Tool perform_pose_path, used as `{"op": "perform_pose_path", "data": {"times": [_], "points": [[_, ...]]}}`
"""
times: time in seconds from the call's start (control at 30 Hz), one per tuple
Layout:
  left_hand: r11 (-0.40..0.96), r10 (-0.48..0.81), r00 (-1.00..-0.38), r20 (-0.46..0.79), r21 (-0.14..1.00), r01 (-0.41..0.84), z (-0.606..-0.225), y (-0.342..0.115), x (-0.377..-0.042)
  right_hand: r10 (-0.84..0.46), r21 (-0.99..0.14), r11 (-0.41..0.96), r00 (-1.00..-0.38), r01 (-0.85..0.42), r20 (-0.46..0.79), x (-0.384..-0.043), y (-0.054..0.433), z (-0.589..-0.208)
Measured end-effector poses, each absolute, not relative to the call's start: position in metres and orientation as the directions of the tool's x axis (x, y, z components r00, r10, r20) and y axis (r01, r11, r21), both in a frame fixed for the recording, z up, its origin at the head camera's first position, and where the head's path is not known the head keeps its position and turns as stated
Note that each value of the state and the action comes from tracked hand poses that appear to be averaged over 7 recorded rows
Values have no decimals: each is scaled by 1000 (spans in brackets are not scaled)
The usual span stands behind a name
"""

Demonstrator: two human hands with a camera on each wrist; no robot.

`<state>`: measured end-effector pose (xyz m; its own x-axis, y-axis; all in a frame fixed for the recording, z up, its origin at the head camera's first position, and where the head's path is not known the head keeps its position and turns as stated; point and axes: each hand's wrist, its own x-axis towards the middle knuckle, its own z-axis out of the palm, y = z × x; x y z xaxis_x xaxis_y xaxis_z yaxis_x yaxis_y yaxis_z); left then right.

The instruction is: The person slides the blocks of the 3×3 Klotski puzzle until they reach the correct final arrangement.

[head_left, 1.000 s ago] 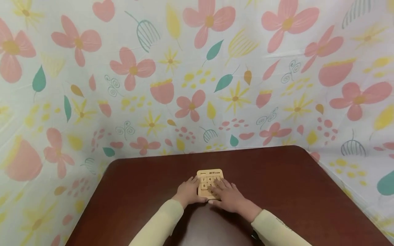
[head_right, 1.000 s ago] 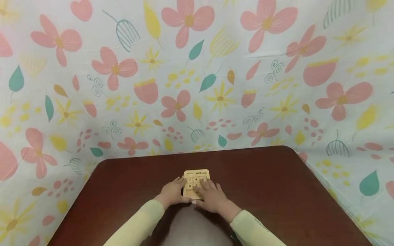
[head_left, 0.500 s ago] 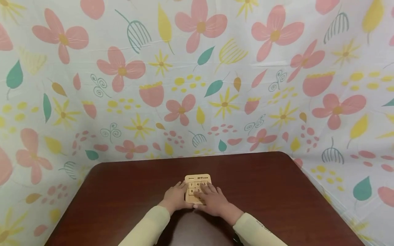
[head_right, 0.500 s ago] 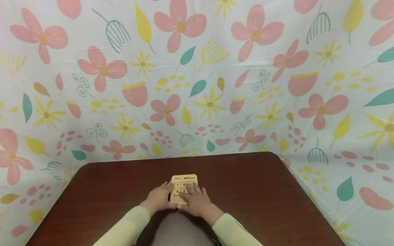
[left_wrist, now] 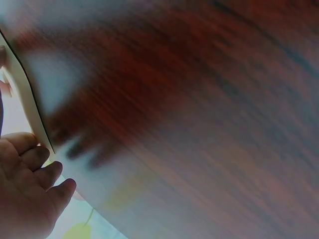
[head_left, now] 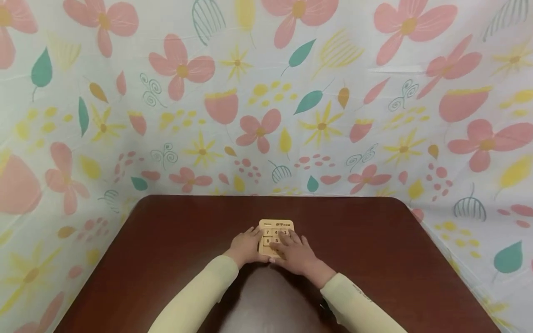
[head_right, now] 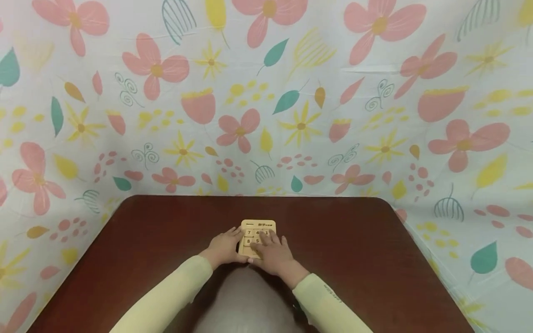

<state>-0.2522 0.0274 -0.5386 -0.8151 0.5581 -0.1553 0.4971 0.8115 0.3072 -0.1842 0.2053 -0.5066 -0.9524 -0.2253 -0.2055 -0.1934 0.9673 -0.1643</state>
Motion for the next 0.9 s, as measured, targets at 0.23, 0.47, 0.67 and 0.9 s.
{"op": "perform_pose_path", "data": {"times": [0.23,0.47,0.67,0.9], "points": [[806,573,-803,-167,289,516,-530,30,-259,-236,-172,964,-948,-201,-213,-186,209,-501],[823,552,-810,-198,285,491,-532,25,-257,-258,-174,959,-940,-222,-224,-182,204,-503],[825,550,-810,-203,280,490,-534,27,-259,-269,-182,956,-935,-231,-230,-179,206,-501],[829,549,-811,-201,255,498,-540,29,-263,-288,-179,951,-931,-251,-223,-179,207,-503]]}}
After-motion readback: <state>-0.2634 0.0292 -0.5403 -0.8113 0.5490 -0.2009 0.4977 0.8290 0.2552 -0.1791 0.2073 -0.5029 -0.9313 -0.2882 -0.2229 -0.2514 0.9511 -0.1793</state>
